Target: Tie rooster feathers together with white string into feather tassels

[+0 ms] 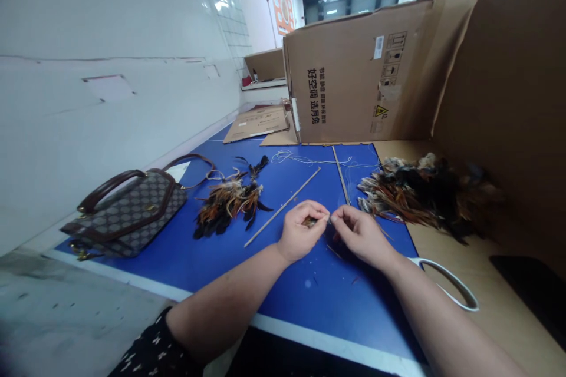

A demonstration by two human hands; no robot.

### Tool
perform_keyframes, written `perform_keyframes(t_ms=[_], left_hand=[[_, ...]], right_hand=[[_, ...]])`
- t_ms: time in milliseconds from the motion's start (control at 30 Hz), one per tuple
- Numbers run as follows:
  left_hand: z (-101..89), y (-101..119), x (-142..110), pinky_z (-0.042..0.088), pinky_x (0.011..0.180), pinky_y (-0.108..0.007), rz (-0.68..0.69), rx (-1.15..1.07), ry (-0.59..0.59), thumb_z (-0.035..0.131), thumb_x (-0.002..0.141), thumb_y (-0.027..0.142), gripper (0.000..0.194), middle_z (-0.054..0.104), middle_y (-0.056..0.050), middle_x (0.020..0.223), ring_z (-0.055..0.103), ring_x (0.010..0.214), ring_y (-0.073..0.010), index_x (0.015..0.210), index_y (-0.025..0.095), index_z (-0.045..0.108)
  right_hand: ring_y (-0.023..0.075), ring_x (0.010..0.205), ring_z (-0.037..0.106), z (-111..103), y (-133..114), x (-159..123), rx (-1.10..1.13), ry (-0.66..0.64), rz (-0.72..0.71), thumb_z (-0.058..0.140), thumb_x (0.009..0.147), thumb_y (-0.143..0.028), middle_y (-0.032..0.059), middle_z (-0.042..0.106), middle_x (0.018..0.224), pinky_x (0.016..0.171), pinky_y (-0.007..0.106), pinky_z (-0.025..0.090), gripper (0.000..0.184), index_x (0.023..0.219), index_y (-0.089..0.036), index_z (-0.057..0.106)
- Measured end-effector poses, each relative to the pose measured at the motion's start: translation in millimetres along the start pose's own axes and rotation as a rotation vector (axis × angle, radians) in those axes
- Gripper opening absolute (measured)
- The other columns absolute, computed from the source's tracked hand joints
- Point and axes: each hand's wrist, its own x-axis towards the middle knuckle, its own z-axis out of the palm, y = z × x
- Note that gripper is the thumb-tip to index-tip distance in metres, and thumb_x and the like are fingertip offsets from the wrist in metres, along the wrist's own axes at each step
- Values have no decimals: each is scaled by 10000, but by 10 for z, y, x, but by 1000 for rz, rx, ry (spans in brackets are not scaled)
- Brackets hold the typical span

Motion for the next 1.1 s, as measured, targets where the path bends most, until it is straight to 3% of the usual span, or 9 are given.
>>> perform_keyframes(t_ms=[233,467,800,1100], left_hand=[[-65,86,17,551,863,-353,-217,4,-122,690,890,275,157,730,-87,966,684,911,-189,754,210,644],[-78,118,24,537,687,-299,-383,-88,-109,754,844,366,196,698,-117,1034,658,847,-182,758,207,680],[-52,75,-1,484,501,-243,-430,-244,-95,765,845,433,297,651,-90,1032,562,540,-55,811,158,658],[-81,147,53,505,508,-233,-502,-307,-89,804,804,423,318,652,-78,1027,623,557,-67,802,150,640]], right_hand=[[127,545,544,-27,-53,13,167,-18,86,662,929,-583,16,675,672,531,253,385,402,953,-184,618],[119,517,525,-62,-77,11,223,-40,112,712,907,-550,-1,643,632,494,240,346,414,1069,-180,622],[113,523,506,-103,-88,-2,175,-64,98,694,916,-574,7,664,661,501,240,350,389,982,-198,625],[100,476,446,-49,-122,-21,176,-92,78,616,964,-583,-28,583,636,445,224,351,372,989,-220,542]])
